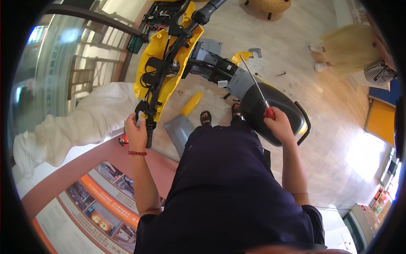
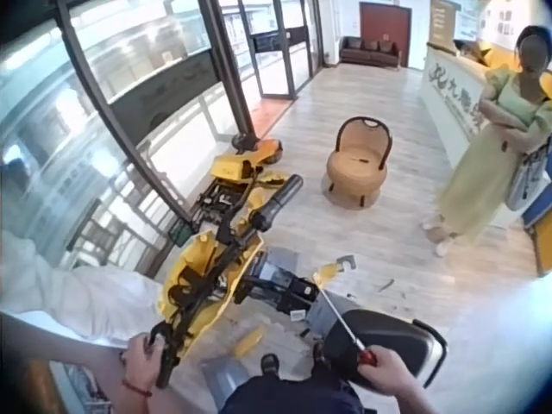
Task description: Using a screwdriver and pliers to adjust or repair the handlebar components of a yellow motorcycle.
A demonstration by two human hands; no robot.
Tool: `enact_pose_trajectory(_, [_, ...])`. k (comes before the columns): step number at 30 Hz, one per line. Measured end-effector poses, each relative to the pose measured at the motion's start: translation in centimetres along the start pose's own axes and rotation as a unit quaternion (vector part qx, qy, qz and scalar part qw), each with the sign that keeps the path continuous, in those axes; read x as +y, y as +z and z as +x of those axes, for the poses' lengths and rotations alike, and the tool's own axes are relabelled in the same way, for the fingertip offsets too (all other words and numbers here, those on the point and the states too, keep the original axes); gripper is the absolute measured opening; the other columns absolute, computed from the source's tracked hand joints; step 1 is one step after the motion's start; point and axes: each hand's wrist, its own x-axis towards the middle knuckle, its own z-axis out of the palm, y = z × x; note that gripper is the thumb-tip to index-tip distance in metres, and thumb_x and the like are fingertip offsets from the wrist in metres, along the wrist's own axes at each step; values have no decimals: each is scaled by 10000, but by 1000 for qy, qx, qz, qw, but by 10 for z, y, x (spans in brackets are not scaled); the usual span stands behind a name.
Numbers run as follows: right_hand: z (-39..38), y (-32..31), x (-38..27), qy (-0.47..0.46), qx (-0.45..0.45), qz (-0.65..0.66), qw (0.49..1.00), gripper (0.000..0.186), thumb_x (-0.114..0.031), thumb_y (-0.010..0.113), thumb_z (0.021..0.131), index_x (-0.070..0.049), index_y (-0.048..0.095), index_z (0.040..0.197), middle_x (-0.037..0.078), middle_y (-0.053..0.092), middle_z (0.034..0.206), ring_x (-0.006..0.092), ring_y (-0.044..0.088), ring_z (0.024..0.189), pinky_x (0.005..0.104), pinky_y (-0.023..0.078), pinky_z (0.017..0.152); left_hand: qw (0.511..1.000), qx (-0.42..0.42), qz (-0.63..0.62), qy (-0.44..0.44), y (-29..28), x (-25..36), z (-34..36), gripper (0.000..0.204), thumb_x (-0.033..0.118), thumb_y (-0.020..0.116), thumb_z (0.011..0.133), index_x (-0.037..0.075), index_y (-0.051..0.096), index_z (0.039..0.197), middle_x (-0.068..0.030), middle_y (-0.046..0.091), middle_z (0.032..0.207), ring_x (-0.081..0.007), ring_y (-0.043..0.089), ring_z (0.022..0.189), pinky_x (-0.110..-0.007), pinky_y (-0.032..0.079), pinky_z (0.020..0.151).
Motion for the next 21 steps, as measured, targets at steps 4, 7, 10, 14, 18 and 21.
enact_pose_trajectory(4, [15, 0, -11, 5, -39, -12, 999, 224, -126, 560, 696, 6, 557, 877, 109, 552, 718, 207, 536, 691, 312, 427, 677, 997, -35, -64, 36, 39, -47, -17, 691, 117, 704, 723, -9, 327, 1288, -178, 507, 1089, -280, 516, 1005, -358, 417, 874])
enact_pose_trajectory(7, [21, -3, -8, 8, -58, -9, 998, 226, -129, 559, 696, 4, 557, 879, 109, 552, 721, 205, 535, 692, 312, 427, 677, 995, -34, -88, -15, 34, -26, -27, 792, 127, 749, 673, 0, 289, 1305, -176, 501, 1107, -286, 532, 977, -354, 425, 863])
enact_pose_trajectory(10, [26, -6, -5, 8, -63, -7, 998, 232, -133, 563, 694, 2, 558, 882, 98, 547, 721, 191, 536, 705, 305, 425, 680, 998, -19, -58, -15, 39, -32, -31, 810, 114, 759, 644, 6, 290, 1297, -207, 528, 1101, -311, 566, 951, -369, 444, 836])
enact_pose_trajectory(14, [26, -9, -14, 11, -61, 3, 998, 207, -122, 561, 696, -3, 554, 866, 51, 537, 688, 130, 525, 625, 274, 421, 593, 995, -57, 22, -75, 45, -48, -25, 536, 152, 718, 652, 10, 481, 1111, -222, 601, 970, -370, 589, 899, -415, 473, 767])
enact_pose_trajectory(18, [24, -7, -13, 10, -63, 22, 998, 168, -77, 554, 707, -27, 537, 867, -7, 488, 658, 77, 462, 571, 223, 367, 533, 997, -58, 25, -52, 43, -53, -21, 407, 178, 674, 665, 17, 534, 1011, -217, 619, 870, -393, 591, 848, -440, 481, 725])
enact_pose_trajectory(21, [20, -2, -26, 12, -65, 8, 998, 164, -72, 551, 704, -27, 535, 861, -11, 476, 646, 75, 456, 568, 222, 357, 526, 998, -48, 34, -38, 46, -63, -21, 396, 168, 676, 660, 29, 538, 1004, -220, 617, 878, -398, 585, 851, -446, 478, 719])
